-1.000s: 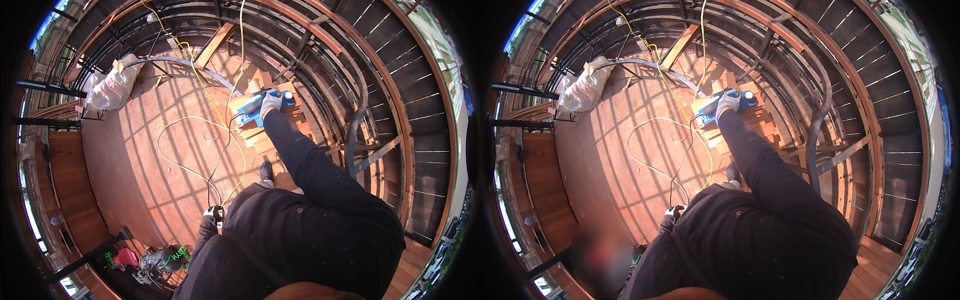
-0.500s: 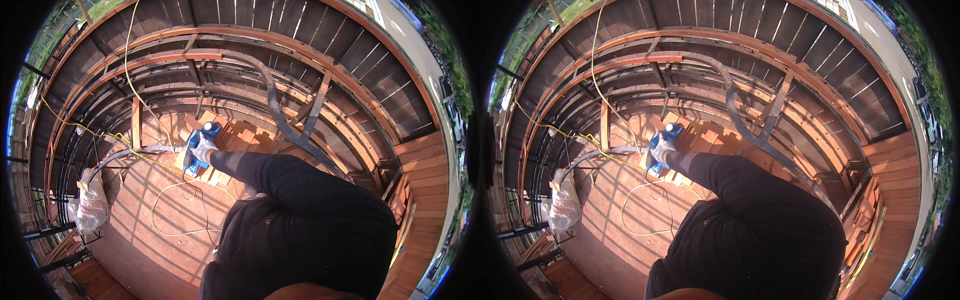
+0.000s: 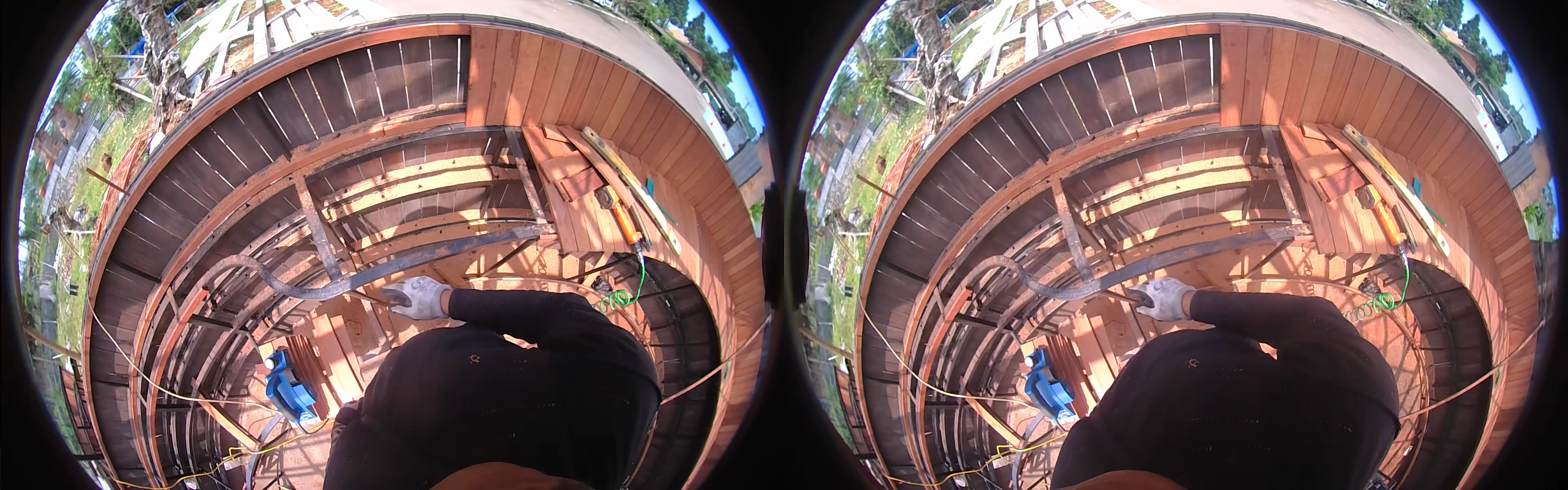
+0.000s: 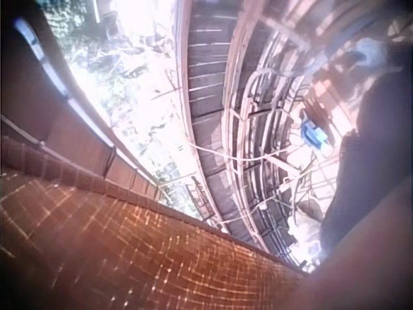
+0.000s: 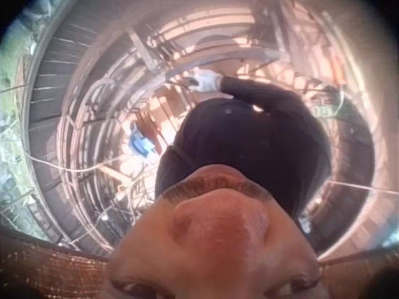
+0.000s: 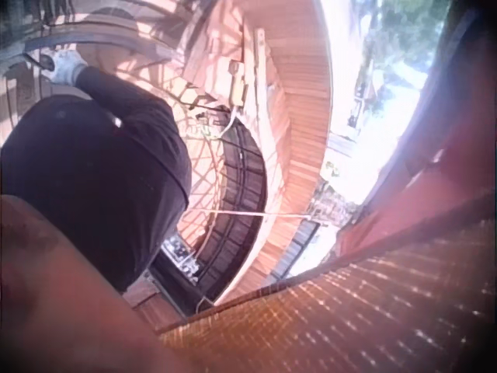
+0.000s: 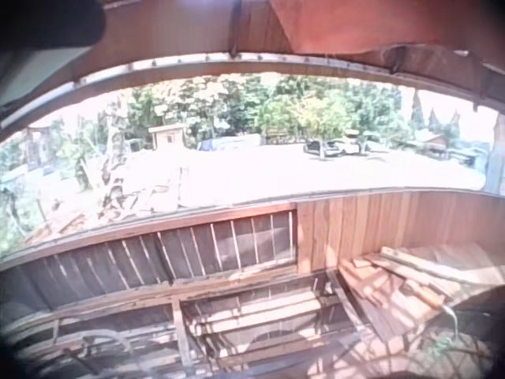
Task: The person installs wooden planks on a curved wooden structure. They position planks, use a level to check alignment, and secure them with a nail gun. The person also uses a circular saw to trim a plank and continues installing additional planks.
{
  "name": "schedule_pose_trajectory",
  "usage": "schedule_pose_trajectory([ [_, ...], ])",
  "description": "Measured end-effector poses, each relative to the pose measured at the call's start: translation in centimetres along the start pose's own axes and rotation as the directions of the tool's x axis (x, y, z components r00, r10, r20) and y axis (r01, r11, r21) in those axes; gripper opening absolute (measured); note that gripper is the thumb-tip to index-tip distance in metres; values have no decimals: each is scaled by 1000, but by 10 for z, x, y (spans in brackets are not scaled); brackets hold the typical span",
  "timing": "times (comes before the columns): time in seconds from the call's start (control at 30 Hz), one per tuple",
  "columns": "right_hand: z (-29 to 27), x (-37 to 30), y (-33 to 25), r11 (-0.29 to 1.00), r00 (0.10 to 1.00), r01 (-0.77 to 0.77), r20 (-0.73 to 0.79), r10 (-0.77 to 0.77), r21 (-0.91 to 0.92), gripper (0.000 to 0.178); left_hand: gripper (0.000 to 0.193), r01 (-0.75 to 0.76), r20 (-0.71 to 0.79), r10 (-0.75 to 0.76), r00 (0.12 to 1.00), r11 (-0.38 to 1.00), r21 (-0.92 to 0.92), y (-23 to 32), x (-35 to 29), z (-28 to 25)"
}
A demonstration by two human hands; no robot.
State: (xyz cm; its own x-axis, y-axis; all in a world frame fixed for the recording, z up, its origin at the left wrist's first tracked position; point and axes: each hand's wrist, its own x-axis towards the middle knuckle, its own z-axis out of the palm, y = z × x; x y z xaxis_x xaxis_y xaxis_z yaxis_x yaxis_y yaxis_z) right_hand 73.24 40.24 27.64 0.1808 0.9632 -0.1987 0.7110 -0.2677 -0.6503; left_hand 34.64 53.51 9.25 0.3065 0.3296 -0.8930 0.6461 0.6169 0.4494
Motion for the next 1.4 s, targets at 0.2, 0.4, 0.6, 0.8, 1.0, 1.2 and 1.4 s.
schedule_pose_trajectory([
  [0.2,-42,-112,92,928,771,-183,-539,340,325,44,29,-431,324,337,884,857,284,165,10,155],
  [0.4,-81,-191,171,932,693,-246,-624,361,266,46,25,-849,438,843,312,40,527,291,-37,344],
  [0.6,-135,-250,247,932,549,-212,-752,363,295,43,36,-654,484,823,298,-194,731,304,-1,445],
  [0.8,-167,-280,286,920,405,-250,-830,383,303,41,34,-623,687,572,448,-351,699,301,2,449],
  [1.0,-173,-276,292,879,390,-250,-789,475,406,39,42,-747,657,561,504,-99,658,285,68,436],
  [1.2,-199,-302,333,828,-39,-390,-906,421,402,31,43,-656,588,406,700,40,753,317,2,457],
  [1.4,-252,-349,365,411,72,-895,-853,517,173,56,42,-574,582,317,749,-129,809,318,28,452],
])
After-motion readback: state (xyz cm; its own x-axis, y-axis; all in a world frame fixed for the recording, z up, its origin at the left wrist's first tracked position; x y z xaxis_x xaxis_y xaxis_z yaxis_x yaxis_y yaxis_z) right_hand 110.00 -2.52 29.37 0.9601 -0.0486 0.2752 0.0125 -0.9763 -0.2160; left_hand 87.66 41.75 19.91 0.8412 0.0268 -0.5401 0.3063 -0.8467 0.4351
